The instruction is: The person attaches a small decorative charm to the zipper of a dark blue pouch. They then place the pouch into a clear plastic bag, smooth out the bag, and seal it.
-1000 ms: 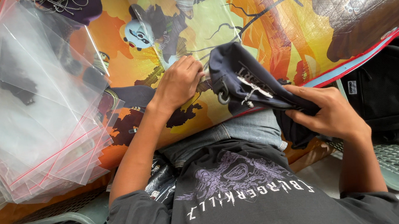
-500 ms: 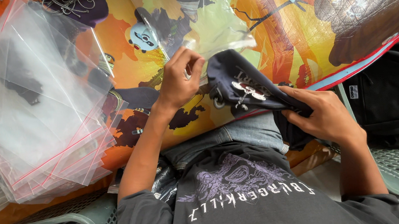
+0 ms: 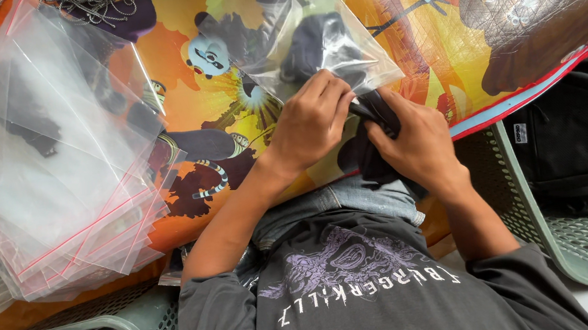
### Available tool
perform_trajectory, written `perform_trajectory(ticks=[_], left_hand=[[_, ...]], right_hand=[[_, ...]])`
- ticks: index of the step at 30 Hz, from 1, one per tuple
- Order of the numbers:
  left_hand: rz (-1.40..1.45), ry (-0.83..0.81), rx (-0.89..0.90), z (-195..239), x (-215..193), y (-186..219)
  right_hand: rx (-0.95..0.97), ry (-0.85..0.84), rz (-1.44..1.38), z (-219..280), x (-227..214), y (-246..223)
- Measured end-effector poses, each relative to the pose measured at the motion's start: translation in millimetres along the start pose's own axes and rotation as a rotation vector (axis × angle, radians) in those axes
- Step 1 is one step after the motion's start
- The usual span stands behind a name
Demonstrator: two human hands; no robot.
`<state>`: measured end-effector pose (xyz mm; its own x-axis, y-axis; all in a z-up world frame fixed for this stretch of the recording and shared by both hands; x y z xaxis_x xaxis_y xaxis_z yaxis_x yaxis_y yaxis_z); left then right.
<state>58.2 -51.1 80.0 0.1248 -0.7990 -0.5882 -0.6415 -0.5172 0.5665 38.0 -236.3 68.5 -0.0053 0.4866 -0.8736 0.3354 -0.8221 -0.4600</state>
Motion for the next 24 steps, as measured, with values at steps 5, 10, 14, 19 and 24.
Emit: perform_trajectory(ticks=[5, 10, 14, 19, 24], left_hand=[[-0.100, 0.016, 0.039, 3.0, -6.4, -2.4], [-0.319, 0.026, 0.057, 20.5, -13.3, -16.5], [-0.359, 0.037, 0.034, 35.7, -15.1, -17.2], [-0.331, -0.001, -0.104, 66.7, 3.0, -26.7], [-0.306, -0.082, -0.272, 79.0, 9.2, 4.1]], right_hand=[[0.022, 0.045, -0.048, -25.2, 10.5, -11.5], [0.064, 0.188, -0.253, -33.4, 29.7, 5.4], [0.193, 0.244, -0.385, -29.5, 32.8, 16.4], [0.071, -0.019, -0.348, -48.2, 34.2, 27.8], [0.104, -0.013, -0.418, -51.3, 57.2, 55.4]])
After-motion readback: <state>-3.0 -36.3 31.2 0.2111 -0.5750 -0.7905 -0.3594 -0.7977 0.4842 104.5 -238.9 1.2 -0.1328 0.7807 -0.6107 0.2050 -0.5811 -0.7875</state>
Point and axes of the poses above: each hand's wrist, its own z-axis away from the middle knuckle, its own x-axis out of the palm, y = z × x, the point moved 3 cm from there along -z, towards the middle knuckle, and after that the axes turned 4 degrees about z, right-handed, at the moved point
